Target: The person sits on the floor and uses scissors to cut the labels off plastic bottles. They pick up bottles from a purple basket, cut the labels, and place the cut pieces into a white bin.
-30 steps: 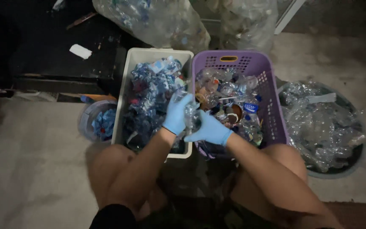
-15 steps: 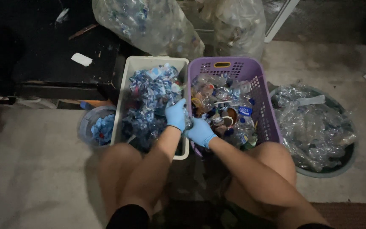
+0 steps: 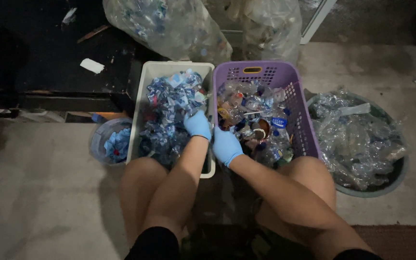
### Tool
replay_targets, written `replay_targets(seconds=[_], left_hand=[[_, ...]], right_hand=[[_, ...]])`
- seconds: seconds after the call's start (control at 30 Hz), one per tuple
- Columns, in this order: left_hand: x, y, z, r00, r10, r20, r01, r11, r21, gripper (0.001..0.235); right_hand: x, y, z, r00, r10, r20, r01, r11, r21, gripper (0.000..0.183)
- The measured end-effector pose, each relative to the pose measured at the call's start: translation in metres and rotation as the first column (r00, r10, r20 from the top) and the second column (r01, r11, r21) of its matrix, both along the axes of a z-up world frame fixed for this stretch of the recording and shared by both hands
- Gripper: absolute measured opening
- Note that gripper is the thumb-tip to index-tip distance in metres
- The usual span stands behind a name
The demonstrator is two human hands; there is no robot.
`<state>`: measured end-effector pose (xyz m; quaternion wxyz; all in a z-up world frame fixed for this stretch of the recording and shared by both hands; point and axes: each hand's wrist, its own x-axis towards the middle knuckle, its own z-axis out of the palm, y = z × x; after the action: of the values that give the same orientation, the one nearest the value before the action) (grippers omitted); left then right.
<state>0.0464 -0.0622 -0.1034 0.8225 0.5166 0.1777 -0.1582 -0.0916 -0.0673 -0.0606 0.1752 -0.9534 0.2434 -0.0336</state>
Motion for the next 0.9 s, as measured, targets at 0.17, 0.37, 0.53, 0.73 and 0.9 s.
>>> replay_targets(seconds=[0.17,0.37,0.53,0.73,0.9], left_hand=[[0.057,-0.032,-0.158,0.976,-0.132,-0.175,-0.022,0.737,-0.675,0.017],[0.034,-0.012,-0.073,0.984,-0.088,-0.153,0.010,0.894,-0.447,0.020],[-0.016,-0.007,0.054,0.974,-0.226,-0.014,0.224,0.971,-0.082,0.035],[-0.040,0.012,0.096,0.860,-0.459,0.222,0.502,0.840,-0.205,0.056],[-0.048,0.033,0.062,0.672,-0.701,0.239,0.703,0.705,0.093,0.040]], right_hand=[[-0.005,0.008,0.027,0.995,-0.011,-0.098,0.012,1.000,0.016,0.034],[-0.005,0.008,0.028,0.991,-0.010,-0.131,0.008,1.000,-0.013,0.045],[-0.016,-0.014,0.061,0.992,-0.124,-0.016,0.124,0.960,0.250,0.040],[-0.052,-0.066,0.103,0.966,-0.257,0.006,0.228,0.867,0.442,0.082],[-0.101,-0.133,0.101,0.877,-0.450,0.168,0.330,0.818,0.470,0.067]])
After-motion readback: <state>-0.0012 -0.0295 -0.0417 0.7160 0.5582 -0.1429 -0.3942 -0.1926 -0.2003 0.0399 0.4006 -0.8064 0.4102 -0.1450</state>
